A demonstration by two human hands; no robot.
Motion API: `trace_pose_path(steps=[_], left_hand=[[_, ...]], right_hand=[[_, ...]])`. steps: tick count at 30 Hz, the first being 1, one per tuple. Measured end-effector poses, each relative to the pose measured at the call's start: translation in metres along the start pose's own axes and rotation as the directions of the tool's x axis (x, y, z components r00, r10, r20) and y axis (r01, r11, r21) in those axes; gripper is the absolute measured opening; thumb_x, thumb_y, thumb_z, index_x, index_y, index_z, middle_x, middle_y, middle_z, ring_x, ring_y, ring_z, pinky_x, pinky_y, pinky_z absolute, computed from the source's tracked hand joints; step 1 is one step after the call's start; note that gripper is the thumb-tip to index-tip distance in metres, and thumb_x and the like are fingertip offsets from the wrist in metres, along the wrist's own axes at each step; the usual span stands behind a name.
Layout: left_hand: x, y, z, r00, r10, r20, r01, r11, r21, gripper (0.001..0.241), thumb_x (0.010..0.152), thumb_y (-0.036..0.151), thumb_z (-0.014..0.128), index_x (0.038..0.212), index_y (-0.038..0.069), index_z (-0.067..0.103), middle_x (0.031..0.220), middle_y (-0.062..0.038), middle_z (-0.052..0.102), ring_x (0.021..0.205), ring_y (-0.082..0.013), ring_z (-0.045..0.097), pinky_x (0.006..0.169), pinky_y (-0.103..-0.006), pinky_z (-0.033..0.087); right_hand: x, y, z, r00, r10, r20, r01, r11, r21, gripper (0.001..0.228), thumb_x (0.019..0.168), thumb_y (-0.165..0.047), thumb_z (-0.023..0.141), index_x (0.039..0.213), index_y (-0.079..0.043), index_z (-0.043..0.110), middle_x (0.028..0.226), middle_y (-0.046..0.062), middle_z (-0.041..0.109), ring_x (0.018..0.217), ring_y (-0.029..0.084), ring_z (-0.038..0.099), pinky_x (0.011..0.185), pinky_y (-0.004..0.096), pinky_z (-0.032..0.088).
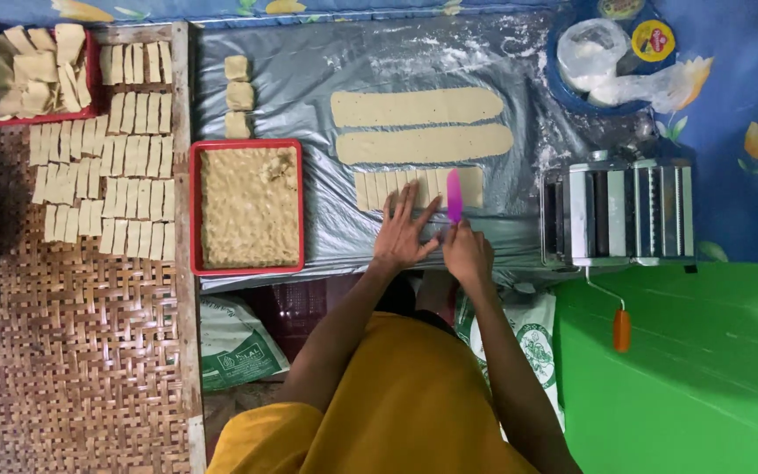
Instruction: Cutting dough into strips and placing filling on them to prepare snacks.
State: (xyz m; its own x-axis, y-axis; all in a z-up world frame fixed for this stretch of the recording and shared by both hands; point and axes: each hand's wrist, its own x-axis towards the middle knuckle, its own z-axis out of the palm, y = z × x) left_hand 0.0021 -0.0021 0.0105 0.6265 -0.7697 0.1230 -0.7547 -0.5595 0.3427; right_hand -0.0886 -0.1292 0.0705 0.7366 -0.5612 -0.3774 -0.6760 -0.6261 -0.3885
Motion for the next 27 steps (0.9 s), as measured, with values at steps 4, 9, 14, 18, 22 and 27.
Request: trace_pose_path(steps=[4,9,14,18,22,27], left_hand=[[0.001,0.000,0.000,0.998,-0.016,0.058,0.014,0.999,0.030,0.082,0.087,0.068,0.049,0.160,0.035,0.030,0.167,-0.026,0.017,0.157,-0.0373,0.017,0.123,-0.0604,0.015],[0.001,0.000,0.000,0.999,-0.002,0.046,0.001,0.999,0.036,0.079,0.088,0.070,0.048,0.158,0.037,0.033,0.166,-0.025,0.019,0.157,-0.0366,0.019,0.123,-0.0601,0.016],[0.001,0.000,0.001,0.999,0.000,0.050,-0.002,1.000,0.030,0.084,0.087,0.070,0.051,0.160,0.033,0.030,0.167,-0.026,0.016,0.157,-0.0368,0.017,0.124,-0.0596,0.015],[0.001,0.001,0.000,0.999,0.003,0.037,-0.003,1.000,0.016,0.084,0.087,0.070,0.051,0.159,0.033,0.032,0.167,-0.026,0.017,0.157,-0.0371,0.019,0.124,-0.0599,0.016],[0.000,0.003,0.001,0.999,0.005,0.042,-0.007,0.999,0.032,0.084,0.087,0.069,0.051,0.159,0.033,0.031,0.167,-0.026,0.018,0.156,-0.0371,0.020,0.123,-0.0599,0.016],[0.001,0.002,0.002,0.998,0.010,0.065,-0.013,0.998,0.056,0.092,0.084,0.069,0.056,0.162,0.031,0.025,0.167,-0.026,0.017,0.157,-0.0372,0.018,0.124,-0.0598,0.014]], right_hand=[[0.014,0.002,0.002,0.995,-0.088,-0.050,0.090,0.995,0.050,0.046,0.108,-0.030,0.034,0.108,0.003,0.066,0.094,0.034,0.072,0.089,0.056,0.071,0.076,0.065,0.056],[0.034,0.011,0.012,0.996,-0.083,-0.043,0.081,0.996,-0.028,0.046,0.107,-0.036,0.036,0.106,0.000,0.065,0.091,0.030,0.073,0.087,0.053,0.073,0.073,0.063,0.056],[0.037,0.015,0.014,0.992,-0.123,-0.039,0.122,0.992,-0.030,0.049,0.107,-0.036,0.033,0.112,0.001,0.065,0.093,0.033,0.072,0.083,0.054,0.072,0.068,0.063,0.056],[0.034,0.014,0.008,0.986,-0.153,-0.064,0.152,0.988,-0.022,0.046,0.108,-0.031,0.035,0.113,0.002,0.066,0.092,0.032,0.072,0.080,0.052,0.073,0.065,0.060,0.057],[0.038,0.018,0.011,0.984,-0.169,-0.052,0.167,0.985,-0.044,0.048,0.109,-0.030,0.033,0.113,0.004,0.066,0.091,0.033,0.072,0.079,0.052,0.072,0.064,0.061,0.057],[0.038,0.014,0.008,0.987,-0.162,-0.019,0.161,0.986,-0.033,0.047,0.108,-0.031,0.035,0.113,0.004,0.065,0.094,0.033,0.072,0.082,0.052,0.072,0.068,0.063,0.057]])
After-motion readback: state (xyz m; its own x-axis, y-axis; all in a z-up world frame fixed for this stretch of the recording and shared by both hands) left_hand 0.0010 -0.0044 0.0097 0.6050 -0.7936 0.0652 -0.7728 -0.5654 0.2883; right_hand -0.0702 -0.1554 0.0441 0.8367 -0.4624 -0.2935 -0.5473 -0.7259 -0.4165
